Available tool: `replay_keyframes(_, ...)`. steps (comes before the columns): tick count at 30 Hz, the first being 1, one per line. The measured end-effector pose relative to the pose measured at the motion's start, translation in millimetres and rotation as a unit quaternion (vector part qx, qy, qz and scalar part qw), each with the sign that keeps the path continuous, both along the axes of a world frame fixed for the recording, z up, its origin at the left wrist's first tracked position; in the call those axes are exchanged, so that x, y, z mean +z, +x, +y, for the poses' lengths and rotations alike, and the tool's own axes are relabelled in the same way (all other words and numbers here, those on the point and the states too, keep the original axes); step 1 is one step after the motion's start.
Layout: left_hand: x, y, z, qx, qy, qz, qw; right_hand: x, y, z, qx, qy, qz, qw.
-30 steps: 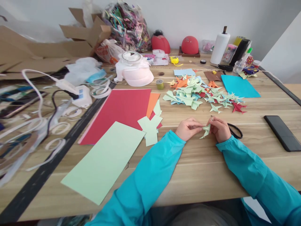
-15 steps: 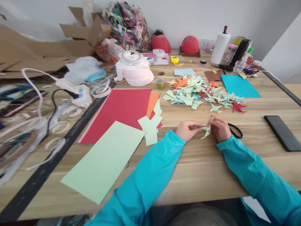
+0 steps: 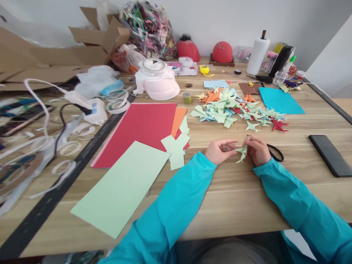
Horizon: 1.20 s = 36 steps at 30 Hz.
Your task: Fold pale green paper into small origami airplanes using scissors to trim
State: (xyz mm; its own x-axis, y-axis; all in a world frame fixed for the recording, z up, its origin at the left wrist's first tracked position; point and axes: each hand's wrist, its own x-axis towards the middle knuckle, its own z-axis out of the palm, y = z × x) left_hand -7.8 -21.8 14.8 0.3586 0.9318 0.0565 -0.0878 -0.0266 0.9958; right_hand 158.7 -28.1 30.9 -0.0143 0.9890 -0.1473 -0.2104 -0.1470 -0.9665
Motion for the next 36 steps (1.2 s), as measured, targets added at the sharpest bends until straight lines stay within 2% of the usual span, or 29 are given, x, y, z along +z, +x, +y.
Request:
replay_keyframes(6,2.7,-0.4,-0.6,-0.025,-0.011,-0.038,0.999,-1.7,1.4,0.3,0.014,0.017,-0.016,1.0)
replay_keyframes(12,6.6,5.1,-7.5,-0.08,0.038,-0.058,0.994,-2.8,0.4,1.1,0.025,0.021,-0.021,0.999)
replay_keyframes(21,2.1,5.1,-7.0,-0.072,0.201,0.053,0.975,-5.5,0.9,3.2,0.001,0.023,-0.02,1.0)
replay_keyframes(30,1.0,4.7,-6.7,-0.089,0.217,0.088,0.968,-5.6,0.4,3.6,-0.013,0.015,-0.017,1.0)
replay_keyframes(36,3.6,6.0,-8.0,-0.077,0.232,0.105,0.964,-4.0,-1.0,3.3,-0.025,0.014,-0.028,0.999)
